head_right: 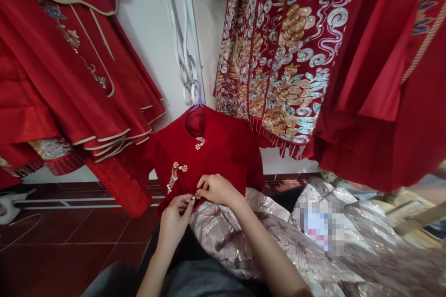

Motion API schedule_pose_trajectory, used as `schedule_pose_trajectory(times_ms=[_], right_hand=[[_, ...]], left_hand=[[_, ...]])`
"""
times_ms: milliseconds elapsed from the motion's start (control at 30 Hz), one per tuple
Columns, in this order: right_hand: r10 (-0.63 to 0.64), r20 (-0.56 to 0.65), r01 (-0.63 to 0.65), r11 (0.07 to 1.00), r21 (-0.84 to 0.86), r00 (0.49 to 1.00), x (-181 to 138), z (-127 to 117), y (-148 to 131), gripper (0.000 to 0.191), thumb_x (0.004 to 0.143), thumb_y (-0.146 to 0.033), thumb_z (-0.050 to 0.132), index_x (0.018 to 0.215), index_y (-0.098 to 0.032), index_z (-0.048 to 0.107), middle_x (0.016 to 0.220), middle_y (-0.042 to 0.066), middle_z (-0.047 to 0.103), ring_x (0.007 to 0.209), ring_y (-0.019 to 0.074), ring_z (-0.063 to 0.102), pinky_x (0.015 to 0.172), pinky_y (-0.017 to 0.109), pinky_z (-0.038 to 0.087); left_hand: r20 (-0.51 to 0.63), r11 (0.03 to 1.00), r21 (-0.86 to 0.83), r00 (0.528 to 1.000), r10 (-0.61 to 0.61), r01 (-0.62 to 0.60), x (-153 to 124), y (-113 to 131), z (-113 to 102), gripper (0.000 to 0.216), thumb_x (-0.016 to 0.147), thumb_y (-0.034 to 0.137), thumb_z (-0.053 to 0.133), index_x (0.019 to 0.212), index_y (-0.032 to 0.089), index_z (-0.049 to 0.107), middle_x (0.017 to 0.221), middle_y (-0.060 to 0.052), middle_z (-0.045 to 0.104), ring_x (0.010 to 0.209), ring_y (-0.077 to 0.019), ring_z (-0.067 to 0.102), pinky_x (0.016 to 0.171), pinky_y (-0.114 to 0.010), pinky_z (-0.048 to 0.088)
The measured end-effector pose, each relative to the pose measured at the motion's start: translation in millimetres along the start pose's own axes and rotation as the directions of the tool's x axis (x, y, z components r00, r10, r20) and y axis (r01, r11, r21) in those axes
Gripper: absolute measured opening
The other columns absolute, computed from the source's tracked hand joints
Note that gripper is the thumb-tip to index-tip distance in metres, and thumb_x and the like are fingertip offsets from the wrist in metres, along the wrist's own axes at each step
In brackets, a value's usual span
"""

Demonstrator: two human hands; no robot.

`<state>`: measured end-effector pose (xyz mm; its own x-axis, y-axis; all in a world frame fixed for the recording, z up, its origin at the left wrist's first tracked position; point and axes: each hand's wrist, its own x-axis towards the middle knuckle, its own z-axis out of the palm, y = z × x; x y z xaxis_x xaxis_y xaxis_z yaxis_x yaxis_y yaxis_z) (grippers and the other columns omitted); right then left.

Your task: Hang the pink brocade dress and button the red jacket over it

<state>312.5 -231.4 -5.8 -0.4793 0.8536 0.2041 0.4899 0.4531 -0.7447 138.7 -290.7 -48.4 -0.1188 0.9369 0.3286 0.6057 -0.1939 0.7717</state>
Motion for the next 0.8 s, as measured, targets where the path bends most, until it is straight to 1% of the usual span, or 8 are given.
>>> schedule_pose_trajectory(times_ms=[100, 167, 267, 333, 467, 533, 667, 800], right_hand=[[0.009, -0.015, -0.009, 1.0, -0.024, 1.0, 0, -1, -1, 0.013, 0.078, -0.026, 0.063, 0.089, -0.021, 0.069, 0.076, 0.002, 0.072, 0.066, 0.015, 0.067, 0.058, 0.022, 0.047], [0.006, -0.014, -0.006, 1.0, -0.015, 1.0, 0, -2, -1, 0.013, 0.078, -0.025, 0.062, 0.087, -0.02, 0.07, 0.077, 0.003, 0.072, 0.07, 0.0158, 0.068, 0.061, 0.023, 0.049], [-0.018, 0.028, 0.017, 0.999, 0.044, 0.999, 1, 0, 1, 0.014, 0.078, -0.025, 0.063, 0.087, -0.019, 0.071, 0.079, 0.004, 0.073, 0.074, 0.0162, 0.068, 0.068, 0.024, 0.051], [-0.038, 0.057, 0.033, 0.996, 0.083, 0.998, 3, 3, 3, 0.015, 0.076, -0.025, 0.066, 0.088, -0.018, 0.071, 0.08, 0.004, 0.073, 0.075, 0.0161, 0.068, 0.07, 0.025, 0.052], [-0.049, 0.084, 0.033, 0.984, 0.177, 0.995, 6, 10, 9, 0.021, 0.069, -0.022, 0.072, 0.089, -0.015, 0.071, 0.078, 0.004, 0.072, 0.075, 0.0158, 0.067, 0.071, 0.024, 0.053], [-0.042, 0.096, 0.022, 0.978, 0.208, 0.994, 7, 11, 10, 0.023, 0.068, -0.021, 0.073, 0.09, -0.014, 0.071, 0.078, 0.005, 0.072, 0.074, 0.0154, 0.067, 0.07, 0.023, 0.053], [-0.004, 0.119, -0.018, 0.983, 0.182, 0.993, 8, 10, 9, 0.019, 0.069, -0.018, 0.071, 0.087, -0.014, 0.073, 0.078, 0.005, 0.073, 0.073, 0.0152, 0.067, 0.07, 0.023, 0.053], [0.017, 0.125, -0.038, 0.986, 0.161, 0.992, 8, 8, 7, 0.02, 0.068, -0.017, 0.071, 0.087, -0.014, 0.074, 0.079, 0.005, 0.073, 0.072, 0.0158, 0.068, 0.068, 0.023, 0.052]], left_hand=[[-0.044, 0.999, -0.037, 0.999, -0.001, 0.0, -1, -1, 5, 0.018, 0.077, 0.034, 0.062, 0.086, 0.019, 0.065, 0.081, -0.006, 0.068, 0.07, -0.0192, 0.066, 0.068, -0.032, 0.055], [-0.071, 0.998, -0.067, 0.997, -0.004, -0.001, -1, -1, 7, 0.018, 0.076, 0.034, 0.064, 0.085, 0.019, 0.064, 0.081, -0.005, 0.068, 0.072, -0.0194, 0.067, 0.069, -0.032, 0.055], [-0.086, 0.995, -0.102, 0.996, -0.019, 0.01, -2, -1, 9, 0.018, 0.076, 0.036, 0.064, 0.083, 0.019, 0.064, 0.082, -0.005, 0.069, 0.074, -0.0188, 0.067, 0.07, -0.032, 0.056], [-0.087, 0.992, -0.121, 0.996, -0.031, 0.02, -2, -2, 10, 0.02, 0.076, 0.037, 0.064, 0.083, 0.019, 0.064, 0.083, -0.005, 0.069, 0.075, -0.0183, 0.067, 0.071, -0.031, 0.057], [-0.098, 0.985, -0.17, 0.994, -0.052, 0.034, -2, -6, 11, 0.022, 0.075, 0.039, 0.066, 0.081, 0.018, 0.063, 0.084, -0.005, 0.07, 0.077, -0.0177, 0.068, 0.075, -0.032, 0.058], [-0.091, 0.981, -0.19, 0.994, -0.058, 0.04, -1, -8, 11, 0.02, 0.075, 0.038, 0.067, 0.081, 0.019, 0.063, 0.084, -0.005, 0.07, 0.077, -0.0173, 0.069, 0.075, -0.031, 0.058], [-0.087, 0.977, -0.211, 0.995, -0.056, 0.037, -1, -8, 11, 0.019, 0.074, 0.036, 0.068, 0.081, 0.019, 0.064, 0.082, -0.004, 0.071, 0.076, -0.0172, 0.069, 0.075, -0.031, 0.058], [-0.09, 0.977, -0.215, 0.995, -0.038, 0.018, -1, -8, 11, 0.019, 0.074, 0.036, 0.069, 0.079, 0.019, 0.063, 0.078, -0.003, 0.07, 0.073, -0.0167, 0.068, 0.073, -0.03, 0.058]])
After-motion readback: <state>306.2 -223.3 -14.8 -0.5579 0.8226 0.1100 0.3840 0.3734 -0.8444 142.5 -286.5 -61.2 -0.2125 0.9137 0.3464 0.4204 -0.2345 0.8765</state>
